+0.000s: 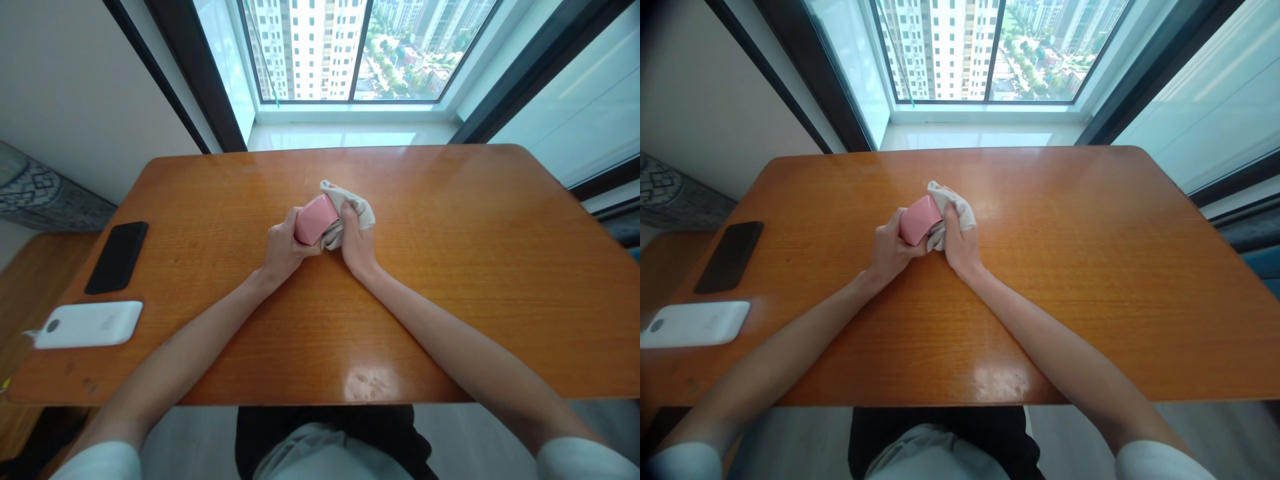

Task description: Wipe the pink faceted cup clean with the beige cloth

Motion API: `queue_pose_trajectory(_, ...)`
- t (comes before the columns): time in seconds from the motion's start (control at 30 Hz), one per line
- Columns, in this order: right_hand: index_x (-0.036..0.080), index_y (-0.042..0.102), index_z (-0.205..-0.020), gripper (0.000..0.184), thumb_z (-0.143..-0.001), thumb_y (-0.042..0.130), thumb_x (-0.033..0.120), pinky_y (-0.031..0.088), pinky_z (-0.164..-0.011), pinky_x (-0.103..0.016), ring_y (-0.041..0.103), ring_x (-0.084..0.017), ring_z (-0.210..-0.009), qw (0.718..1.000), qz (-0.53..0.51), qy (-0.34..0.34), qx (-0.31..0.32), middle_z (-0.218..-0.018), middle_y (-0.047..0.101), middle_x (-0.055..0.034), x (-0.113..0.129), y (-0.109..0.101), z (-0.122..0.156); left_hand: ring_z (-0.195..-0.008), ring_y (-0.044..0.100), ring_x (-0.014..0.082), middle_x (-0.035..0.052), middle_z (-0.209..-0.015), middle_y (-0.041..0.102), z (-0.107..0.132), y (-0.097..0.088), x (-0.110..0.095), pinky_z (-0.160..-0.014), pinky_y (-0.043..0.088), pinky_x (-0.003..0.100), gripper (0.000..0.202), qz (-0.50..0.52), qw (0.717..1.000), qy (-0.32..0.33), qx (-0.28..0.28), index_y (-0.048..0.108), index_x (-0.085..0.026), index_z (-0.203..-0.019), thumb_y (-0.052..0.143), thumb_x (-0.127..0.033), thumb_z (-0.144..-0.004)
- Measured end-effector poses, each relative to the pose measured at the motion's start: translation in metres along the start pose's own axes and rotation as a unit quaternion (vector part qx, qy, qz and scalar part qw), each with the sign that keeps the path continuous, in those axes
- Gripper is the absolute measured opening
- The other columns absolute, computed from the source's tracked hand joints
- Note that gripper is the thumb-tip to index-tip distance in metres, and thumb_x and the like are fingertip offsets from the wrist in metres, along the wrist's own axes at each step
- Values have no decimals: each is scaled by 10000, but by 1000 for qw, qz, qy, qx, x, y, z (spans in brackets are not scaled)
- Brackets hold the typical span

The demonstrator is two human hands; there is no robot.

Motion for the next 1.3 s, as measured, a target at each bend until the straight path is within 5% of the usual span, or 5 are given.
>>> queue_pose_trajectory(0.23,471,706,-1576,517,-1095,636,648,192,-1496,-719,434,-400,-1743,972,131,-162,111,-1716,667,15,43,15,16,-563,523,154,-26,-689,644,2,3,8,-553,377,310,251,28,999,2,28,616,-255,-939,786,-432,-887)
queue_pose_trajectory(0.5,317,781,-1467,598,-1171,402,672,557,-1332,-502,728,-265,-1497,991,-101,80,19,-1577,788,-51,-21,4,-7,-592,484,112,-59,-736,638,0,-1,-1,-599,372,262,367,7,1000,-5,-10,647,-238,-1060,842,-362,-775)
queue_pose_trajectory(0.73,350,750,-1498,529,-1184,413,609,526,-1361,-515,682,-249,-1551,996,-80,44,-20,-1611,760,-39,-11,1,0,-697,617,151,-17,-904,726,2,8,5,-654,464,264,457,54,997,-4,50,597,-246,-1231,840,-391,-872)
queue_pose_trajectory(0.97,387,789,-1465,497,-1132,522,641,433,-1391,-681,579,-385,-1615,984,127,-121,11,-1647,718,-29,27,-17,-1,-1346,718,357,161,-1375,769,1,27,2,-1308,457,630,503,17,989,46,138,617,-209,-1318,860,-360,-905)
queue_pose_trajectory(1.3,443,788,-1462,472,-1098,595,673,377,-1421,-681,562,-389,-1643,982,84,-147,88,-1662,712,10,29,0,2,-608,507,120,-68,-738,629,0,12,2,-577,452,259,429,109,991,5,73,597,-244,-1009,918,-414,-782)
Point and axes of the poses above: each hand's wrist, its own z-axis away from the middle knuckle, its own y-axis out of the palm, x = y × z, the point moved 7 cm from there along -z, towards the middle knuckle
